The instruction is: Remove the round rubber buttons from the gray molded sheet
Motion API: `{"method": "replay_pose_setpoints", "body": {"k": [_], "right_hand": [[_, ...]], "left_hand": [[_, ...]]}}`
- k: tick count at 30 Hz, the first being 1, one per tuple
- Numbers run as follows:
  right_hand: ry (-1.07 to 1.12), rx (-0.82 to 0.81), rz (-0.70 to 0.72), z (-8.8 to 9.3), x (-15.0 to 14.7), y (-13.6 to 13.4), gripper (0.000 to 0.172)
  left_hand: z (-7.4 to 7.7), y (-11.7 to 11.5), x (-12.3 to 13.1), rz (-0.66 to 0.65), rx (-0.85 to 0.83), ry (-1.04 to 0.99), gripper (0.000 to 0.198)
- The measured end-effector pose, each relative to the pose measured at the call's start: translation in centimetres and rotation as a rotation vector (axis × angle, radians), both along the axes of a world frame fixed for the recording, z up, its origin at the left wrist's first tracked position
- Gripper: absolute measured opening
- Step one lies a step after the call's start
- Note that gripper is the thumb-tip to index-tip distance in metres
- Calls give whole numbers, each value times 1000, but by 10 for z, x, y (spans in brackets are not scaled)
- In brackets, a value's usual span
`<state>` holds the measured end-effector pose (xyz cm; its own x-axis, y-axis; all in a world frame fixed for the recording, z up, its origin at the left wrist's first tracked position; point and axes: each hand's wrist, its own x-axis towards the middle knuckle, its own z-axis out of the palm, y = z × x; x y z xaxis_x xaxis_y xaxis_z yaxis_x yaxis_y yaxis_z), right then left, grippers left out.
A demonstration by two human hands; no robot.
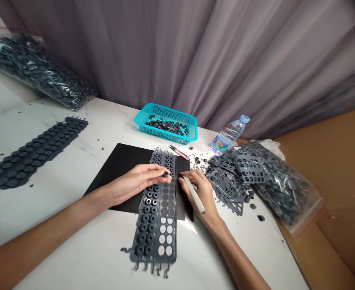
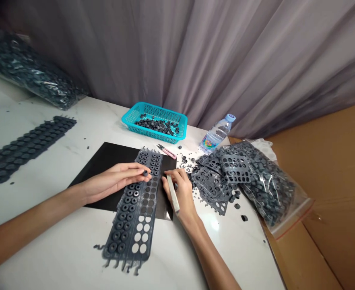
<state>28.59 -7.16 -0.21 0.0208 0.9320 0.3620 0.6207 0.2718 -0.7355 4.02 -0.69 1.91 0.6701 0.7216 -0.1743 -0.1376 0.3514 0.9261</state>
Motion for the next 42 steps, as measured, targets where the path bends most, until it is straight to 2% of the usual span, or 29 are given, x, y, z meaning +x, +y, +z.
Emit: {"method": "replay_pose_setpoints", "body": {"k": [7,12,22,26,29,31,33,35,37,39,42], "right_hand": [[-58,29,-9,3,-1,0,19],[-7,-50,-52,-2,0,-1,21],[7,-18,-53,-3,-2,0,16],[18,1,-30,-2,-4,0,16],[13,16,-8,-1,-5,0,17],[1,28,2,-2,-6,1,17],[-6,51,3,-2,-6,2,18],[0,68,-6,-2,-5,3,20],[14,72,-17,-2,-4,4,22],[37,60,-29,-3,-3,4,20],[110,-13,-62,-5,0,4,16]], "left_hand": [[1,-2,0,-29,-15,-18,28],[6,-3,2,-26,1,30,31],[3,-5,6,-43,51,54,37],[-5,-2,9,-5,117,95,38],[-9,23,17,52,254,122,39],[-5,54,26,128,465,166,38],[4,91,36,226,798,280,35],[16,126,47,290,911,318,34],[26,147,55,319,988,356,32],[30,152,58,338,1055,392,35],[26,125,54,348,1231,496,40]]}}
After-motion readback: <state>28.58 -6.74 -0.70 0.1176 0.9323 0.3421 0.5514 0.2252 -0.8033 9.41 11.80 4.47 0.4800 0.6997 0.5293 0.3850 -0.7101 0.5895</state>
